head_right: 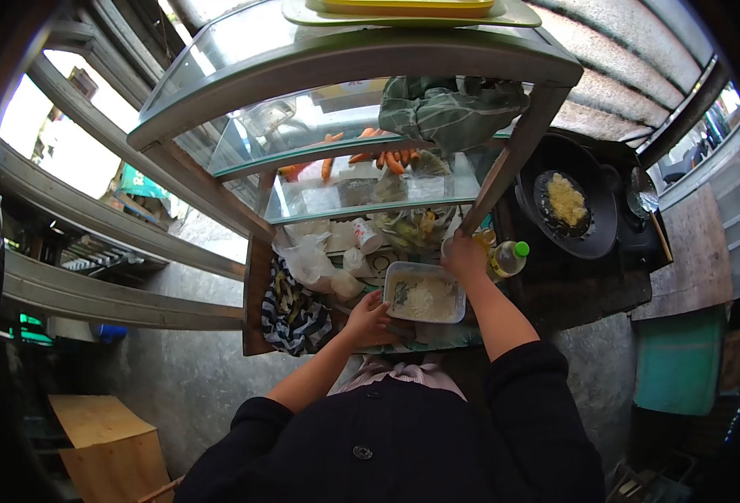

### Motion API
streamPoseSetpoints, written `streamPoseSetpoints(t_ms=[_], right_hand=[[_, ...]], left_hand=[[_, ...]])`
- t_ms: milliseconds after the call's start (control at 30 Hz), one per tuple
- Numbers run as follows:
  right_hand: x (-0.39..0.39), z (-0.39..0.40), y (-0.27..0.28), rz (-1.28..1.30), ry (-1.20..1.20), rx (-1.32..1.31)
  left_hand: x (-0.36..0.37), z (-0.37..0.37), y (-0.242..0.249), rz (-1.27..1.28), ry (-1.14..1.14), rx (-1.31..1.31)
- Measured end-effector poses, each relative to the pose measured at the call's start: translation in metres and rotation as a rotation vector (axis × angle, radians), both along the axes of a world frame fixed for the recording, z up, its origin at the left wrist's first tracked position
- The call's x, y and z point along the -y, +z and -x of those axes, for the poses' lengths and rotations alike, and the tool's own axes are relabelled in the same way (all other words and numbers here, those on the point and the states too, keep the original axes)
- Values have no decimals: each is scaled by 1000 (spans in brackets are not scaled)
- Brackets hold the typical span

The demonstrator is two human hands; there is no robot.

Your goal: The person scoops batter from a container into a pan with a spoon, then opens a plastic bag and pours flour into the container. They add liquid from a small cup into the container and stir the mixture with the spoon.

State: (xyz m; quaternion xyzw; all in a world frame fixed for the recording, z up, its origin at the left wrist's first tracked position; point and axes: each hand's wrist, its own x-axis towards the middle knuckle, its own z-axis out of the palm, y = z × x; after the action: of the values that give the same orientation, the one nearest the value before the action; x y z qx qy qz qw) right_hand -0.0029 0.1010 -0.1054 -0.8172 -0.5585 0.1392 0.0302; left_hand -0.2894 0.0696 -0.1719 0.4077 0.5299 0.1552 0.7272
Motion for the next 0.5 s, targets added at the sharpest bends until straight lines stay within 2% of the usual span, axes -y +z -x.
streamPoseSetpoints(t_ms=[133,200,333,400,433,500], right_hand=[[5,3,29,-90,7,-14],[12,7,45,-113,-10,-18],[26,14,73,-268,-13,-68],[34,15,81,-326,-20,-66],[39,17,83,-358,7,-65],[49,22,91,-390,22,-55]], left_hand=[[-13,-10,-13,99,-72,112],[-16,-14,-15,244,-24,157],[-30,-22,-30,251,-80,153],[-33,-27,-36,231,29,200],[-35,-28,-40,232,12,206],[-39,-30,-46,136,-25,197]])
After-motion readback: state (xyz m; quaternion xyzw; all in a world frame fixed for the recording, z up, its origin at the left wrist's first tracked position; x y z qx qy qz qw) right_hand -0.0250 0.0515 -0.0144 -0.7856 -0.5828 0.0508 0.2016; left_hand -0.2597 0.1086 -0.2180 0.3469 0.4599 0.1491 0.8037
